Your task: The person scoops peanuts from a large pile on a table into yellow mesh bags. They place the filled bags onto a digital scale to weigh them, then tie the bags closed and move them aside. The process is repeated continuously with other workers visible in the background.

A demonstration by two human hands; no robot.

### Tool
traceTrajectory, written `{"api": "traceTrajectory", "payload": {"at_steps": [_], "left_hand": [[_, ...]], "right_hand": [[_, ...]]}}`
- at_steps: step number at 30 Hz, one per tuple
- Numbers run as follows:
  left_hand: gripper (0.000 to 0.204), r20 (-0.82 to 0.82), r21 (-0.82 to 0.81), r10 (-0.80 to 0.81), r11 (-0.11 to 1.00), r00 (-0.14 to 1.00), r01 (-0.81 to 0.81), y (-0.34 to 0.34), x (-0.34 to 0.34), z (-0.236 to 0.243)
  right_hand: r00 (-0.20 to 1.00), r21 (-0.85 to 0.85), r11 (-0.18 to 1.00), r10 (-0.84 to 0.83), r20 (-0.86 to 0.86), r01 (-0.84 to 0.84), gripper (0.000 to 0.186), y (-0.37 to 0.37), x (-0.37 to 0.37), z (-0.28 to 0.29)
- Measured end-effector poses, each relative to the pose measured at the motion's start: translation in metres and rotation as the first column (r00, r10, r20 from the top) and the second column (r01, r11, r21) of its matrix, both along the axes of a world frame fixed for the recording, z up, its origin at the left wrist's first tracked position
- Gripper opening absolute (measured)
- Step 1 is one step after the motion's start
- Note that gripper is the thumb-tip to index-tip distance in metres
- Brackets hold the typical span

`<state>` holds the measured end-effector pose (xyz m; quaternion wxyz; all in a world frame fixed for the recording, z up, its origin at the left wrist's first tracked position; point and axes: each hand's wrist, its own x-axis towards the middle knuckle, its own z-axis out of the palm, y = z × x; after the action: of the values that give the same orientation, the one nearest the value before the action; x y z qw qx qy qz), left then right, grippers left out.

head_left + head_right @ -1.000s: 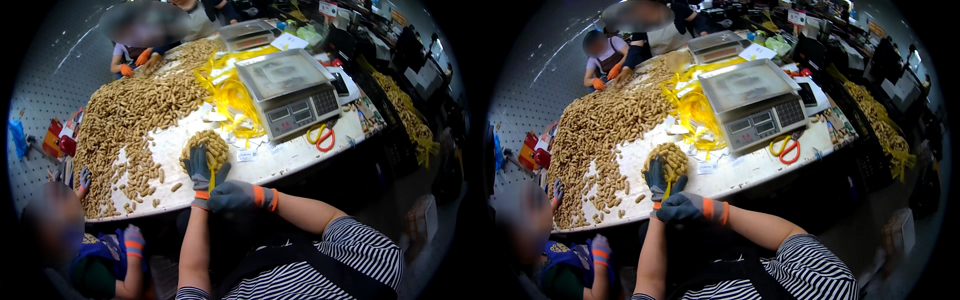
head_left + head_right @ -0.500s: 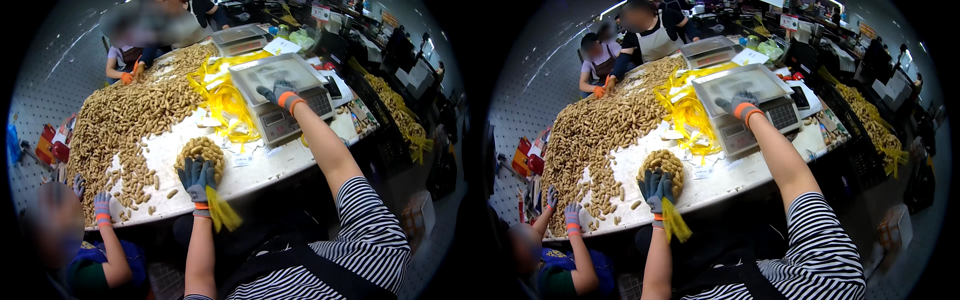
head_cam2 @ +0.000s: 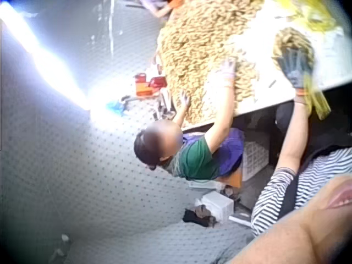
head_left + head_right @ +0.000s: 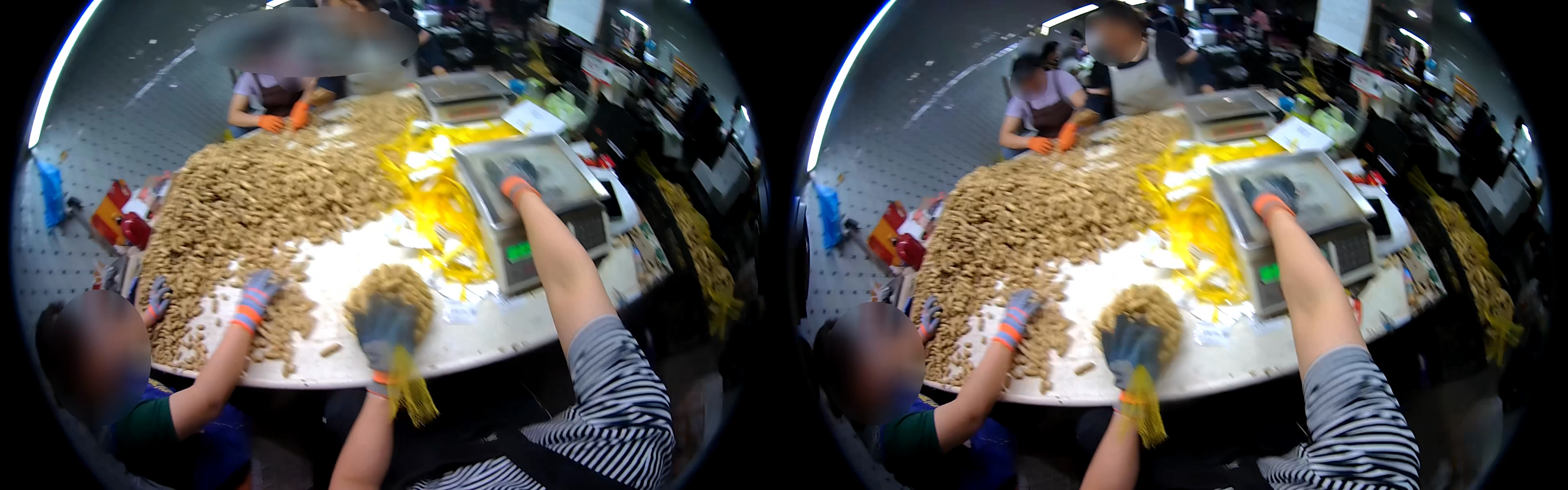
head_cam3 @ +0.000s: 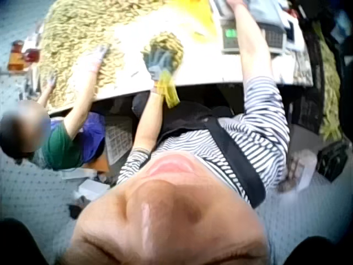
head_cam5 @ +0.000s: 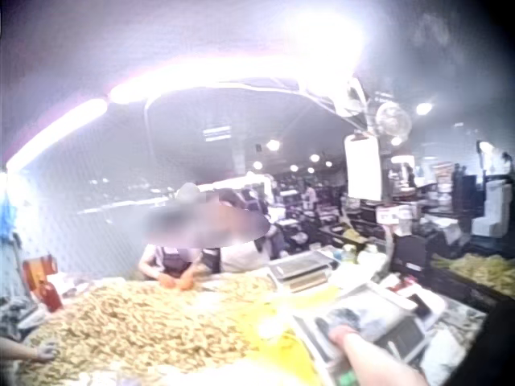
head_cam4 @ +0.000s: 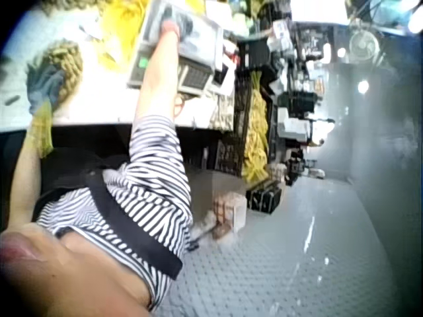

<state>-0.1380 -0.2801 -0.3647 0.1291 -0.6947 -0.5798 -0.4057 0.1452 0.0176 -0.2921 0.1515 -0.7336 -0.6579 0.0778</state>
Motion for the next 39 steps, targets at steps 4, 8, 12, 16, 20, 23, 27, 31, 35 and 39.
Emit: {"api": "traceTrajectory", "payload": {"at_steps": [4, 8, 12, 16, 20, 23, 27, 31, 35, 39], "left_hand": [[0.008, 0.091, -0.012, -0.022, 1.000, 0.996, 0.023, 0.012, 0.011, 0.012], [0.009, 0.025, 0.057, 0.000, 0.998, 1.000, -0.002, 0.013, 0.009, 0.010], [0.014, 0.004, 0.005, 0.043, 0.999, 0.999, -0.043, 0.006, 0.003, 0.009], [0.026, -0.004, -0.041, 0.043, 0.998, 0.999, -0.044, 0.005, 0.012, 0.014], [0.026, 0.023, -0.026, 0.009, 1.000, 1.000, -0.008, 0.011, 0.011, 0.002], [0.025, 0.012, -0.018, 0.050, 0.999, 0.999, -0.049, 0.009, 0.004, 0.000], [0.024, -0.004, -0.057, 0.076, 0.995, 0.997, -0.076, 0.007, 0.011, 0.012], [0.024, 0.060, -0.062, 0.018, 0.998, 0.998, -0.014, 0.003, 0.014, 0.023], [0.024, 0.078, -0.085, -0.007, 0.996, 0.997, 0.013, 0.003, 0.008, 0.022], [0.020, 0.118, -0.046, -0.009, 0.999, 0.993, 0.014, 0.004, 0.009, 0.015]], "right_hand": [[0.997, 0.049, 0.999, -0.024, 0.076, 0.021, 0.098, -0.002, -0.058, 0.002], [0.741, -0.280, 0.799, 0.281, -0.609, -0.533, 0.085, -0.004, -0.100, 0.011], [0.202, 0.140, 0.770, 0.332, -0.922, -0.623, 0.067, -0.004, -0.091, 0.006], [0.849, 0.275, 0.955, 0.233, -0.474, -0.109, 0.075, 0.030, 0.003, 0.007], [0.983, 0.124, 0.975, -0.183, -0.034, 0.185, 0.093, 0.019, 0.016, -0.009], [0.998, 0.071, 0.996, 0.057, -0.037, -0.054, 0.080, -0.037, -0.067, 0.042], [0.001, -0.064, 0.497, -0.126, -0.992, -0.865, 0.068, -0.036, -0.097, 0.026], [0.286, 0.356, 0.885, 0.440, -0.851, -0.301, 0.065, 0.010, -0.071, -0.005], [0.957, 0.210, 0.967, -0.081, -0.277, 0.142, 0.073, 0.060, -0.004, -0.009], [0.943, 0.096, 0.938, -0.334, 0.004, 0.332, 0.081, 0.042, -0.024, 0.001]]}}
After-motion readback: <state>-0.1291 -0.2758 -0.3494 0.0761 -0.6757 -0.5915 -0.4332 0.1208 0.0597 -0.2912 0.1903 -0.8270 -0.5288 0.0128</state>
